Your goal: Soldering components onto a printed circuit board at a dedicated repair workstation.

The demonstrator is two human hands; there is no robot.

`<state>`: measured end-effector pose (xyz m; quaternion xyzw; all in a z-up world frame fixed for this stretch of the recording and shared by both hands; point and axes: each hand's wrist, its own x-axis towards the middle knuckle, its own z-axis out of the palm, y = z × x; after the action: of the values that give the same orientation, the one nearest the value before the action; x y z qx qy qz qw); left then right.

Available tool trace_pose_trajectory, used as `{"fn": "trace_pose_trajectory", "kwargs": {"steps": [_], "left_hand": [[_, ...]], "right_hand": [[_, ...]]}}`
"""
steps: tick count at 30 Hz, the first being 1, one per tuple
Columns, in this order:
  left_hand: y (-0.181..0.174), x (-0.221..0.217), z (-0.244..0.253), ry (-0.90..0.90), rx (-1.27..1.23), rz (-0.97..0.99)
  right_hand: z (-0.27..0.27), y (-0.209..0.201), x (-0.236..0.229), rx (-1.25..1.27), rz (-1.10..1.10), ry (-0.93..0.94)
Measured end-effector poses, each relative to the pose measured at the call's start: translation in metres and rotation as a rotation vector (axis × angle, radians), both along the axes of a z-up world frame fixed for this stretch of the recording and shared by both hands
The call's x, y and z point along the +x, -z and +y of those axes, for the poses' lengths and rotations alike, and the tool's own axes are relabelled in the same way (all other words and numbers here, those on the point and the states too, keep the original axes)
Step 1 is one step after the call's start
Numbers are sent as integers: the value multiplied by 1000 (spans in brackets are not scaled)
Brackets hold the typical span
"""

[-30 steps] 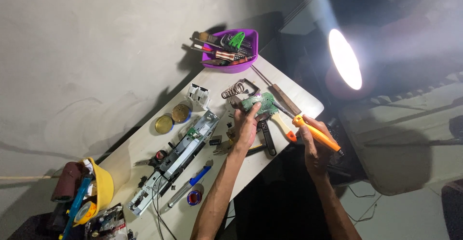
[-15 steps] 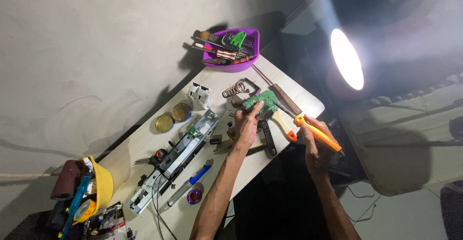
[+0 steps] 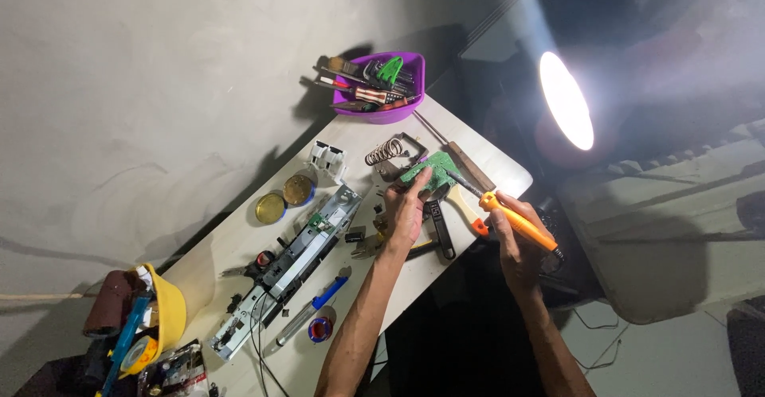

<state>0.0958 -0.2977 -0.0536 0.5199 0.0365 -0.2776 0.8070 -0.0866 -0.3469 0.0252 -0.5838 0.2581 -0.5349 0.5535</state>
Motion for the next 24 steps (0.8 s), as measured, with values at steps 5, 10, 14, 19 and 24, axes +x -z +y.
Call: {"fn": "trace_pose_trajectory", "kwargs": {"steps": [5, 10, 14, 19, 24], "left_hand": [[-18, -2, -7, 8, 26, -38], [-34, -7, -6, -17, 18, -35], [-29, -6, -7, -15, -14, -38], [-44, -9, -6, -11, -14, -47], [-28, -3, -5, 7, -30, -57]], "right_hand": [[-1, 4, 1, -28, -34, -10], [-1, 12, 1, -48, -38, -24], [-1, 12, 1, -49, -30, -27], [-1, 10, 2, -66, -36, -29], [-1, 12, 3, -62, -22, -37]]}}
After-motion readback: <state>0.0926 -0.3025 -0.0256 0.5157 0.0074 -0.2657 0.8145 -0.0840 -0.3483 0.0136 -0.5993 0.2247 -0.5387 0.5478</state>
